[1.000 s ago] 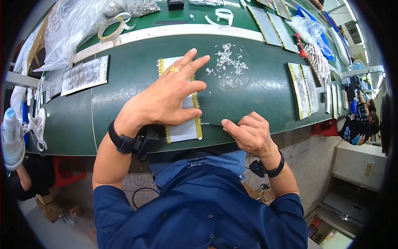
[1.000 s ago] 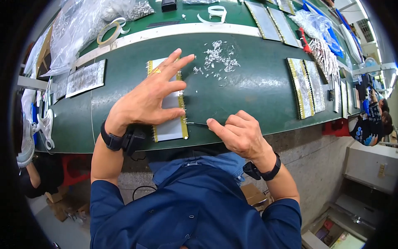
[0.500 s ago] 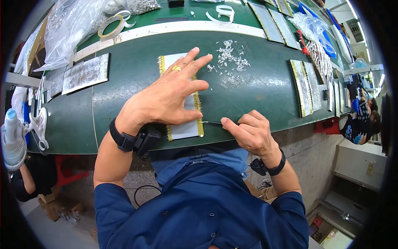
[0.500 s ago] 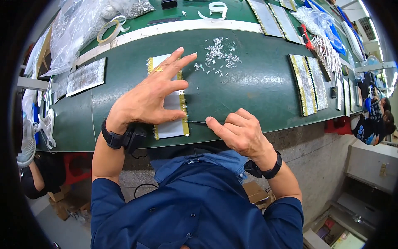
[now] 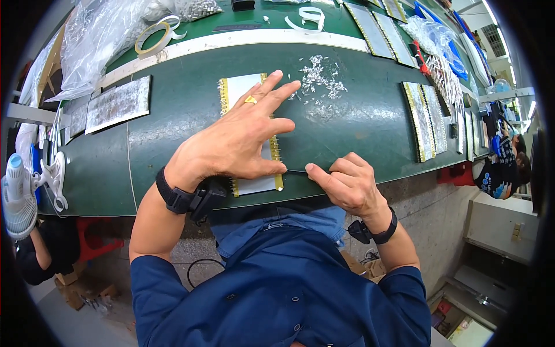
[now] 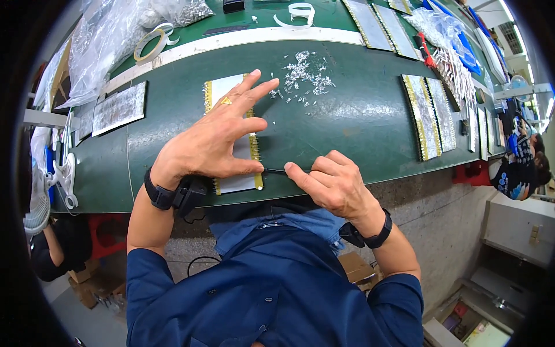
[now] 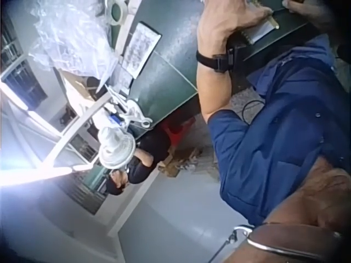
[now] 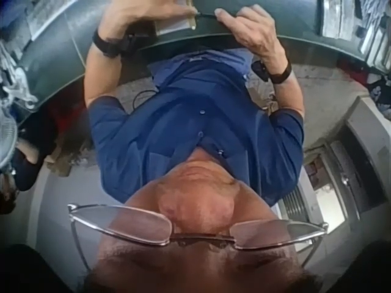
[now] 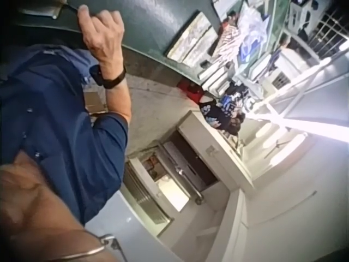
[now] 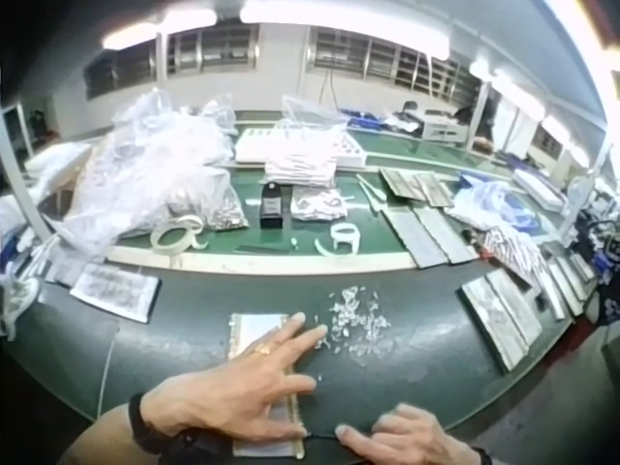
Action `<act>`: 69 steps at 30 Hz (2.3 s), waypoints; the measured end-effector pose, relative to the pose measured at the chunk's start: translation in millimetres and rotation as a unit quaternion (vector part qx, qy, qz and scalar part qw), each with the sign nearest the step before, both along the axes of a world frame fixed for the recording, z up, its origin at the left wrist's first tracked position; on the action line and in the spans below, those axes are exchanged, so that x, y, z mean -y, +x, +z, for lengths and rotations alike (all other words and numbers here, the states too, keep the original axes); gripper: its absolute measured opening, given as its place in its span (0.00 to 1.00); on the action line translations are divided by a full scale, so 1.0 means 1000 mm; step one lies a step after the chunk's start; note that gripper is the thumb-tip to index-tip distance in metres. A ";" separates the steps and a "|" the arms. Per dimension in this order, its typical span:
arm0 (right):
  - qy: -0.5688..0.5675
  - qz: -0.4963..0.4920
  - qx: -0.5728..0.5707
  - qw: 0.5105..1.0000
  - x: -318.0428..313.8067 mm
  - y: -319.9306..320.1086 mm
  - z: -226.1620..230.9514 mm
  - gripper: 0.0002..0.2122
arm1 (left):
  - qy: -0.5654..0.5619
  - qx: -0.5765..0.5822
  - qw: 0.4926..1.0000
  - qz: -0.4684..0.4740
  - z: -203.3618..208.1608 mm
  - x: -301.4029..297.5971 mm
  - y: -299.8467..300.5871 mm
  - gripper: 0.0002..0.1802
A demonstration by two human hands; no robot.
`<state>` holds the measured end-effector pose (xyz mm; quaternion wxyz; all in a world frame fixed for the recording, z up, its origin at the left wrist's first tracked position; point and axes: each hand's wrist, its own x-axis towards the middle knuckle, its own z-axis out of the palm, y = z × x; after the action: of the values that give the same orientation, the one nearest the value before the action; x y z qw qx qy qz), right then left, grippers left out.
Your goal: The person uses tweezers to pick up small components and place them onto the pins of a circuit board. After populating the pins, the person uses the tweezers to press down and secure each component before setting the board aside.
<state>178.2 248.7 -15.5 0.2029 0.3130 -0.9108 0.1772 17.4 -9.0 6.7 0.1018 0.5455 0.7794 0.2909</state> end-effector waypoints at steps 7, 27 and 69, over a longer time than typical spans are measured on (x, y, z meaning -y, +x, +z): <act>0.014 0.000 0.004 1.000 -0.002 -0.001 0.007 0.19 | 0.011 0.002 1.000 -0.014 0.002 -0.003 0.001 0.28; -0.071 -0.273 0.061 0.957 -0.031 -0.030 0.016 0.07 | 0.007 0.012 1.000 0.023 0.002 0.001 -0.004 0.30; -0.195 -0.213 0.283 0.915 -0.015 -0.044 0.057 0.09 | 0.178 0.055 0.981 0.060 0.008 -0.006 -0.005 0.10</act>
<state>134.1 263.2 41.4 0.0269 0.0028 -0.9226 0.3848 12.4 -2.9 14.6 0.0280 0.4900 0.7396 0.4606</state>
